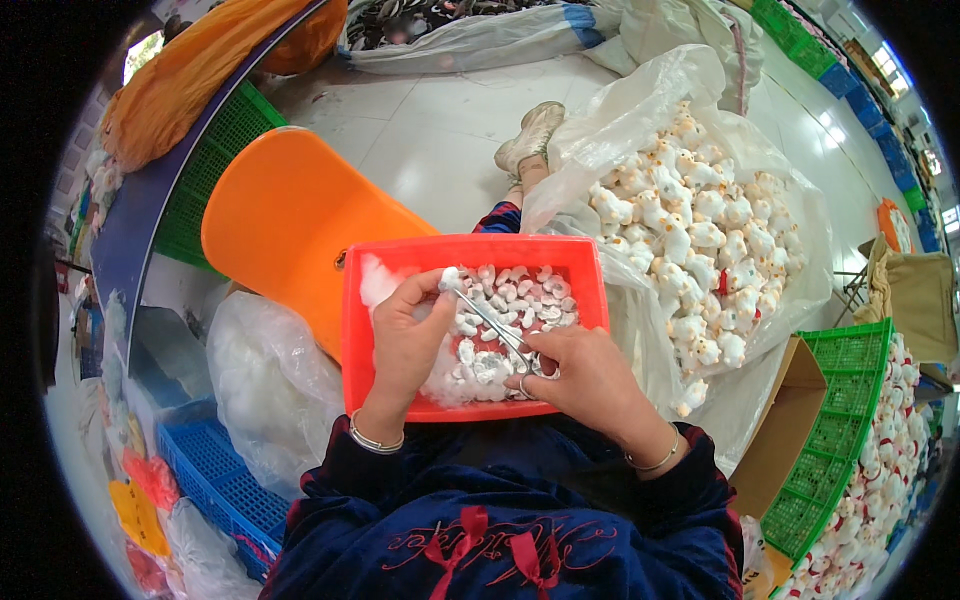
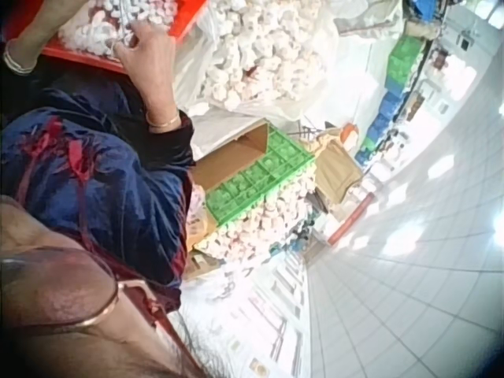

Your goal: The person sits on the floor and repeatedly stuffs white cotton into small white plush toys using a pair of scissors to push the cotton inside. The person handles each toy one at a time from a red tray and places the stuffed toys into a nearby bag.

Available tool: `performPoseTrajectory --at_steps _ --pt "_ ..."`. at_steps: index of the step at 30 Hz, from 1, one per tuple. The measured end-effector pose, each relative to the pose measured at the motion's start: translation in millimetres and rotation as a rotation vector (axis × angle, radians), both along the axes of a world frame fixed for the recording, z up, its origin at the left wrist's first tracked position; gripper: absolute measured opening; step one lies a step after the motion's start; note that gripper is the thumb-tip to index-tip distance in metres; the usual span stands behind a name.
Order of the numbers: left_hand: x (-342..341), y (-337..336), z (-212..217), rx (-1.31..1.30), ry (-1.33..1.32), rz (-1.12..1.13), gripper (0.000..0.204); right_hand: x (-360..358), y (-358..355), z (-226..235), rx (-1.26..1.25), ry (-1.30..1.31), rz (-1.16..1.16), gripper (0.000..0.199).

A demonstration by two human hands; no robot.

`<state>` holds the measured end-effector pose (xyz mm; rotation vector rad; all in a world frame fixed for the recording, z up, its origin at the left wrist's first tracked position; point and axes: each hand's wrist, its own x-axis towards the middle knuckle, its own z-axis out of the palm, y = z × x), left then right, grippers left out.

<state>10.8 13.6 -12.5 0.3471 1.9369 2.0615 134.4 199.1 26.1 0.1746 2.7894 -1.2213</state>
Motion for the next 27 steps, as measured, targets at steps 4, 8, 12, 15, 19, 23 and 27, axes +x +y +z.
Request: performPoseTrajectory --at_steps 4,8,12,15,19,23,27 --pt "2.2 7.4 -7.2 0.007 0.142 0.002 0.016 -6.2 -8.9 14.1 -0.345 -0.162 -0.060 0.035" --pt "3.1 10.0 -12.7 0.074 -0.036 -0.039 0.015 -8.3 -20.4 -1.4 -0.302 -0.080 -0.120 0.035" --pt "-10.4 1.4 -9.9 0.086 -0.084 -0.152 0.017 -8.6 -15.1 -8.5 0.028 0.062 -0.103 0.031" --pt "-13.0 -0.8 -6.5 0.056 -0.095 -0.102 0.020 -7.0 -9.7 -8.3 0.182 0.119 -0.086 0.029" --pt "-13.9 -3.8 -6.0 0.045 -0.172 -0.132 0.021 -2.1 -10.6 -9.0 0.272 0.149 -0.068 0.033" --pt "-18.8 -8.2 1.6 0.122 -0.263 -0.159 0.022 -1.1 3.9 1.4 0.183 0.044 -0.046 0.038" --pt "-17.7 -8.5 1.9 0.164 -0.265 -0.199 0.023 -3.2 4.5 1.6 0.215 0.101 -0.033 0.041"
